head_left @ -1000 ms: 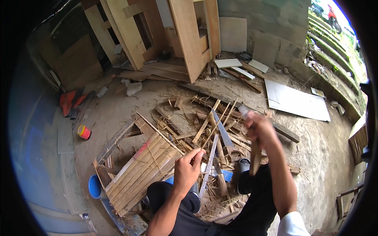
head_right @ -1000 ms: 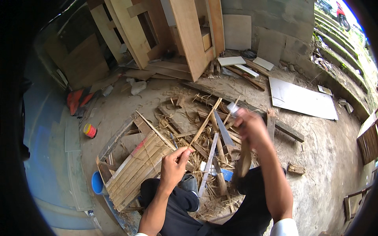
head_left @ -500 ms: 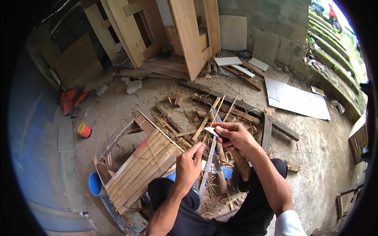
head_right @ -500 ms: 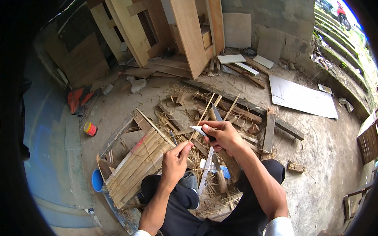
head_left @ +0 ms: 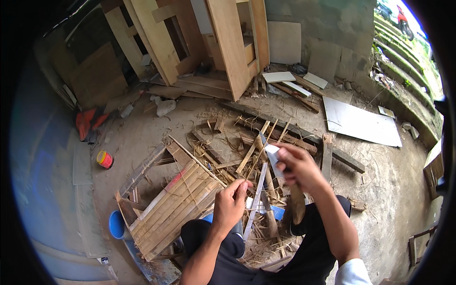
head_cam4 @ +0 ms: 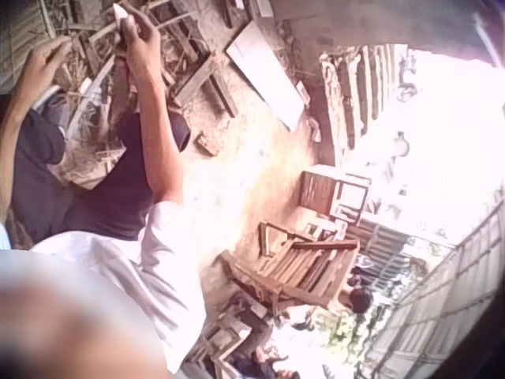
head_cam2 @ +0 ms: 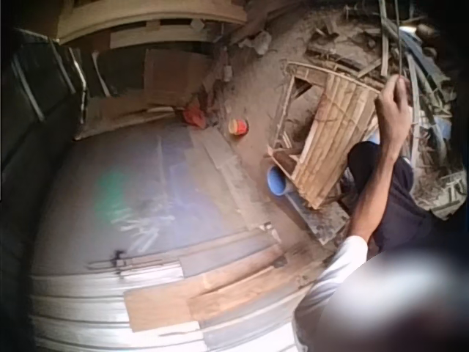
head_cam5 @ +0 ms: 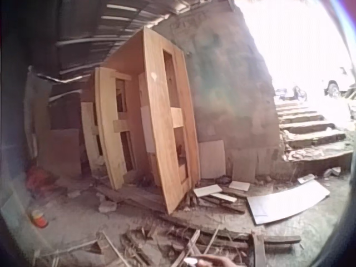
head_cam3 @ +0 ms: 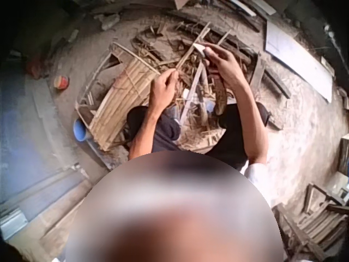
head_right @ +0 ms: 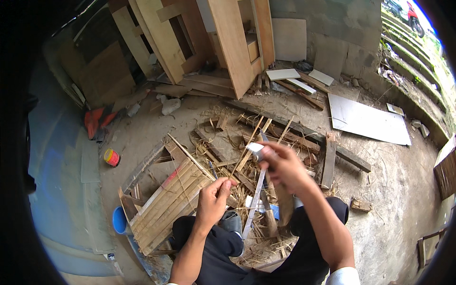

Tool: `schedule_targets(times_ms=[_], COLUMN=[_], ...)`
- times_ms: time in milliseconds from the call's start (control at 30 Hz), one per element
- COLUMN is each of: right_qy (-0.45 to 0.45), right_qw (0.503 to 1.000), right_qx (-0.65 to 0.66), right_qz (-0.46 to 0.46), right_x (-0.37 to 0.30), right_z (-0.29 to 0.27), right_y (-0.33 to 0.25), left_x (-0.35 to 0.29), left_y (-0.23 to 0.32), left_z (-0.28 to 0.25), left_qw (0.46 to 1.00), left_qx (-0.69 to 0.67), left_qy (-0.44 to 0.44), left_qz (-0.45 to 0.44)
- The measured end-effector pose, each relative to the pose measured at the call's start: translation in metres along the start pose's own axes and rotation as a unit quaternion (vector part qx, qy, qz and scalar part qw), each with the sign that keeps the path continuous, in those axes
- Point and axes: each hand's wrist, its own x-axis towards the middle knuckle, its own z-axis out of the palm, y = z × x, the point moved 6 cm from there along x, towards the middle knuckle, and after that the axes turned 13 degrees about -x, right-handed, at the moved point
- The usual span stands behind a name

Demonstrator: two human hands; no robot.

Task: The person sits on the floor and uses a knife to shave thin strips from a bamboo stick. The person holds the bamboo with the left hand and draws the knife along it with the right hand, producing fine shavings that fall to the floor.

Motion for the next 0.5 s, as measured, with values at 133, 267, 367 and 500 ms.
schedule_targets(times_ms=[133,267,367,500], right_qy=[-0.125,0.024,0.016,-0.204], right_qw=[0.989,0.989,0.997,0.975], right_qx=[0.058,0.124,0.031,0.016], right_qz=[0.058,0.080,0.075,0.088], right_x=[-0.005,0.007,0.002,-0.010], right_z=[0.052,0.010,0.006,0.053], right_y=[-0.018,-0.035,-0.027,-0.021], left_x=[0.000,-0.008,-0.008,-0.007], left_y=[0.006,0.009,0.007,0.005], left_z=[0.003,0.004,0.007,0.008], left_qw=[0.999,0.999,0.998,0.999], left_qx=[-0.037,-0.016,-0.048,-0.051], left_qy=[0.001,-0.027,-0.037,-0.012], left_qz=[-0.005,-0.031,-0.026,0.011])
